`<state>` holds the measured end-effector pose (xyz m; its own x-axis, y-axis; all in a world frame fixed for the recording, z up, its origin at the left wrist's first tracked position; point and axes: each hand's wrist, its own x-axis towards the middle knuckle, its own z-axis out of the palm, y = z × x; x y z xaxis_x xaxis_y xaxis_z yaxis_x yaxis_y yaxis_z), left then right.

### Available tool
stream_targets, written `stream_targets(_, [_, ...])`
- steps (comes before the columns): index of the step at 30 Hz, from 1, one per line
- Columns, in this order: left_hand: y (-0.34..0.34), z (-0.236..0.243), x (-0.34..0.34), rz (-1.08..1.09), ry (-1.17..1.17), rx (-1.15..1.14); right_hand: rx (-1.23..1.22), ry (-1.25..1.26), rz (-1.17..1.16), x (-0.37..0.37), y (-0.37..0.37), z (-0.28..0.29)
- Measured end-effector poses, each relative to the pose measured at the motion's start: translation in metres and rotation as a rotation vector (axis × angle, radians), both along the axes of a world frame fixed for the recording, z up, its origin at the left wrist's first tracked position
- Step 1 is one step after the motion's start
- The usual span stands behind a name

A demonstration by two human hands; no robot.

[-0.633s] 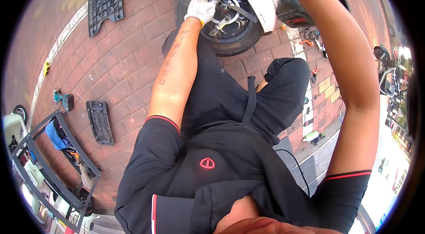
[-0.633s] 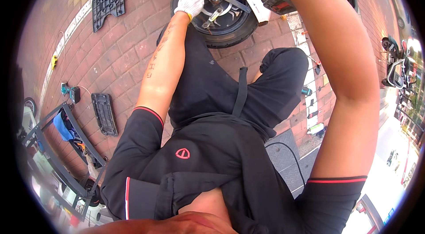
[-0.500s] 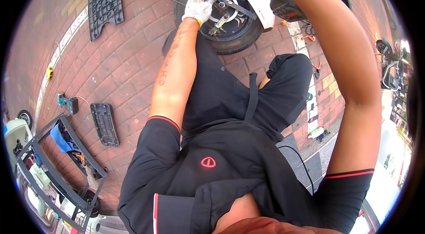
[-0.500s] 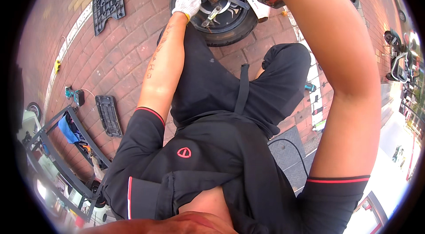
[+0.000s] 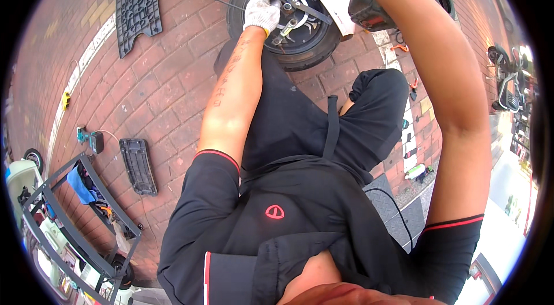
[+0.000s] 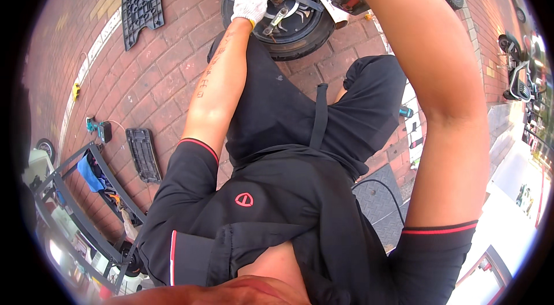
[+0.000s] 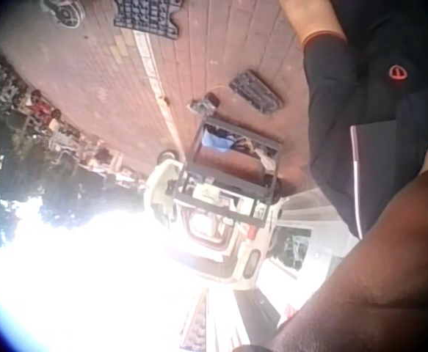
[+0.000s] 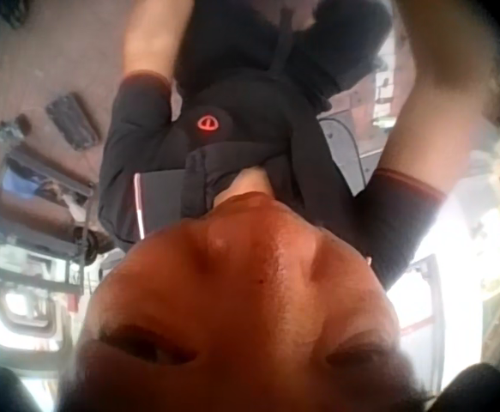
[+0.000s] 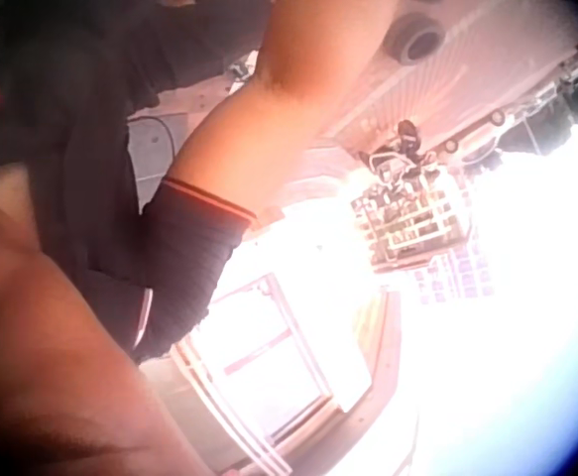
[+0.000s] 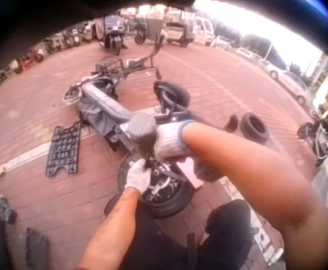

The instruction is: The person uses a power drill and a hammer to work on the front wheel assembly of a pink scooter. They remove a bolt, reposition the wheel, and then use the hammer to tap a component into place before securing it with the drill.

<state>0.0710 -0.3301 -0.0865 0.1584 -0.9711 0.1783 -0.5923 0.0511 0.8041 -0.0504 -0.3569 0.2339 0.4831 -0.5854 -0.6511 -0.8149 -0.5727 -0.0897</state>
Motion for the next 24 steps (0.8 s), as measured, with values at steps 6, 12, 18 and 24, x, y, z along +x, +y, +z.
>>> stream_targets(6, [0.004, 0.028, -0.021, 0.027, 0.041, -0.008, 0.013, -0.094, -0.052, -0.031, 0.001, -0.005])
stream_targets(12, [0.003, 0.032, 0.0, 0.042, 0.2, -0.177, 0.077, -0.316, -0.242, -0.031, 0.022, 0.03])
stream_targets(18, [0.005, 0.064, -0.019, -0.123, 0.246, -0.162, 0.168, -0.519, -0.555, -0.053, 0.024, 0.033])
stream_targets(24, [0.01, 0.069, -0.022, -0.222, 0.352, -0.023, 0.084, -0.388, -0.531, -0.055, 0.026, 0.02])
